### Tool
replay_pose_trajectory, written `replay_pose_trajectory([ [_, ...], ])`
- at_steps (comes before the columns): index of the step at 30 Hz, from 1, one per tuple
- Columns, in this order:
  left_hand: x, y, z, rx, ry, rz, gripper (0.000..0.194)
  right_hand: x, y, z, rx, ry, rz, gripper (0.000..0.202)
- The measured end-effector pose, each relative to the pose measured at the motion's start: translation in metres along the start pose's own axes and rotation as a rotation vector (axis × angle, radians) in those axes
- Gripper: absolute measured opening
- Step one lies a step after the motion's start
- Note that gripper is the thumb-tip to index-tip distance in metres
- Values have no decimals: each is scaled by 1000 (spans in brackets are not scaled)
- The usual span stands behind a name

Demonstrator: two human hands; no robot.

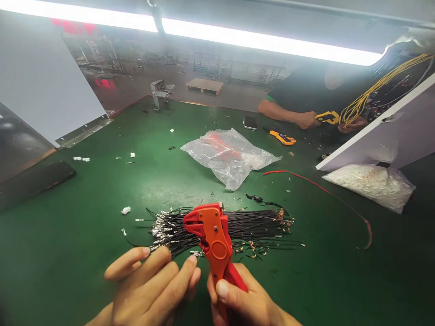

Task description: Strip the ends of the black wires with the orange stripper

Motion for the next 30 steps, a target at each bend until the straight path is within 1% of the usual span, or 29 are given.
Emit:
replay_pose_trajectory([
  [6, 2, 0, 1, -25, -19, -27, 18, -2, -4, 5, -25, -14, -28, 48],
  [13, 2, 2, 3, -59, -37, 29, 18, -4, -3, 11, -17, -29, -71, 48],
  [16, 4, 2, 5, -63, -50, 38, 16, -3, -3, 11, 13, -49, -58, 47],
  [20, 7, 3, 9, -76, -84, 44, 15, -1, -2, 8, 82, -31, 5, 45],
  [22, 8, 1, 13, -93, -134, 11, 19, -1, 2, 8, 91, -21, 54, 46],
  [24, 8, -3, 20, -141, -235, -22, 21, -3, 7, 11, 98, 1, 100, 48],
  [25, 8, -3, 23, -180, -293, -9, 18, -4, 9, 14, 110, 15, 116, 50],
  [27, 7, -6, 30, -252, -395, -8, 18, -6, 11, 20, 152, 32, 126, 58],
  [30, 6, -10, 41, -303, -516, -62, 22, -10, 7, 26, 199, 72, 127, 65],
])
Point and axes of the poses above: each hand's wrist, its own x-axis towards the middle knuckle, its own y-axis out of the palm, z = x × y, the point moved 6 cm from there along x, towards the middle knuckle, and after that the axes turned 9 degrees about -z, right-handed, at the moved point
